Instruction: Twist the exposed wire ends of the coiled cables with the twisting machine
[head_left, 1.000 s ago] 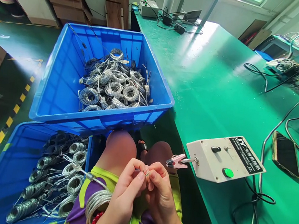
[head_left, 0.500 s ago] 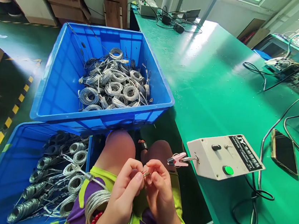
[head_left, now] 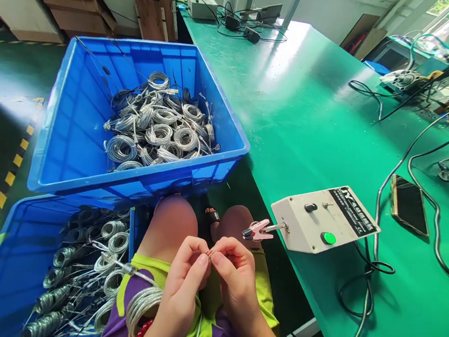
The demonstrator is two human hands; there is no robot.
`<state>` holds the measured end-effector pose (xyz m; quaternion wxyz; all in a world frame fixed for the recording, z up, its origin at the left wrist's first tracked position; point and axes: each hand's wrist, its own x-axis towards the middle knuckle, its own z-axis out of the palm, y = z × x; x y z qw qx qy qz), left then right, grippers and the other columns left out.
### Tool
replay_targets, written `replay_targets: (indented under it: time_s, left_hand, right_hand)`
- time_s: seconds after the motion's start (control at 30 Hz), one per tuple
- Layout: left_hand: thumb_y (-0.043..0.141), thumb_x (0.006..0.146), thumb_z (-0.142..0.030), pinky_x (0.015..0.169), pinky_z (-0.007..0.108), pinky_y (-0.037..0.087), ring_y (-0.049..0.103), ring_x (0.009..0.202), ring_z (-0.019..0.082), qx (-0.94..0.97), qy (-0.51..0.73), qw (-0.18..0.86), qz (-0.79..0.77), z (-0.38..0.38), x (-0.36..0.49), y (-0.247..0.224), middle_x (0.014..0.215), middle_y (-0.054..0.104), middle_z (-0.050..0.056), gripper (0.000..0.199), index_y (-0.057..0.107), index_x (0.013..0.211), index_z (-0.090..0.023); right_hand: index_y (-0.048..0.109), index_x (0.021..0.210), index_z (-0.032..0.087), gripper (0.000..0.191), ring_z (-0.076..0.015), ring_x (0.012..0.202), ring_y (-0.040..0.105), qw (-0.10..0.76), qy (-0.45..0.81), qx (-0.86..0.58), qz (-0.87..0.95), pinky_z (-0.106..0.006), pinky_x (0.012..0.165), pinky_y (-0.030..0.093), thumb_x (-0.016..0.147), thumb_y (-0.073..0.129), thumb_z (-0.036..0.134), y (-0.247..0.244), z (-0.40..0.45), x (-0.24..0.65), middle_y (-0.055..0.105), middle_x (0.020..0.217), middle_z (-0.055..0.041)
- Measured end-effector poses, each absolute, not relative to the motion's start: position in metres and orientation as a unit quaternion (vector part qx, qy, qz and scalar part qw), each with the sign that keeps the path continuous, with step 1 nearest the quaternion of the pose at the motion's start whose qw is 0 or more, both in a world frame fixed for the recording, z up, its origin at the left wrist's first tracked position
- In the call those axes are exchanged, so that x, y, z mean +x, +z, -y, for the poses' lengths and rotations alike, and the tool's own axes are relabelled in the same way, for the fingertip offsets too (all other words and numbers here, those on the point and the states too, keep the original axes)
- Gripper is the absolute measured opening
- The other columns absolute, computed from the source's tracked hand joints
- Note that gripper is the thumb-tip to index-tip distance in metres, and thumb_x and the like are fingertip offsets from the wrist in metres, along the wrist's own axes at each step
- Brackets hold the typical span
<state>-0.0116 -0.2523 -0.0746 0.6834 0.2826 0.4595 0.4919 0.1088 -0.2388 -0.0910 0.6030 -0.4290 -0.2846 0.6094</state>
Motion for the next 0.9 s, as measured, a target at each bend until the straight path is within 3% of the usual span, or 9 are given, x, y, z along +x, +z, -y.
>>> replay_targets:
  time_s: [0.37, 0.67, 0.9]
  left_hand:
    - [0.079, 0.104, -0.065, 0.061, 0.025, 0.031, 0.038, 0.068, 0.015, 0.303, 0.481, 0.663, -0.487, 0.253, -0.009, -0.071, 0.074, 0.048, -0.005, 0.044, 0.064, 0.102, -0.024]
    - [0.088, 0.099, -0.058, 0.072, 0.024, 0.047, 0.058, 0.079, 0.018, 0.324, 0.492, 0.631, -0.505, 0.249, -0.008, -0.067, 0.088, 0.066, 0.0, 0.04, 0.068, 0.101, -0.023]
    - [0.088, 0.097, -0.066, 0.061, 0.023, 0.04, 0.053, 0.071, 0.015, 0.328, 0.471, 0.649, -0.499, 0.243, -0.013, -0.074, 0.081, 0.062, 0.0, 0.048, 0.071, 0.099, -0.021]
  right_hand:
    - [0.078, 0.081, 0.022, 0.019, -0.014, 0.068, 0.044, 0.609, 0.614, -0.447, 0.229, -0.026, 0.064, 0.037, 0.089, 0.088, 0.036, -0.091, 0.236, 0.103, 0.058, 0.071, 0.003]
    - [0.075, 0.077, 0.021, 0.023, -0.0144, 0.063, 0.041, 0.618, 0.612, -0.452, 0.197, -0.027, 0.059, 0.033, 0.088, 0.084, 0.038, -0.091, 0.233, 0.095, 0.056, 0.065, 0.0025]
    - [0.083, 0.089, 0.021, 0.029, -0.0145, 0.065, 0.043, 0.623, 0.624, -0.425, 0.206, -0.027, 0.064, 0.037, 0.097, 0.081, 0.049, -0.095, 0.239, 0.095, 0.058, 0.069, 0.0017]
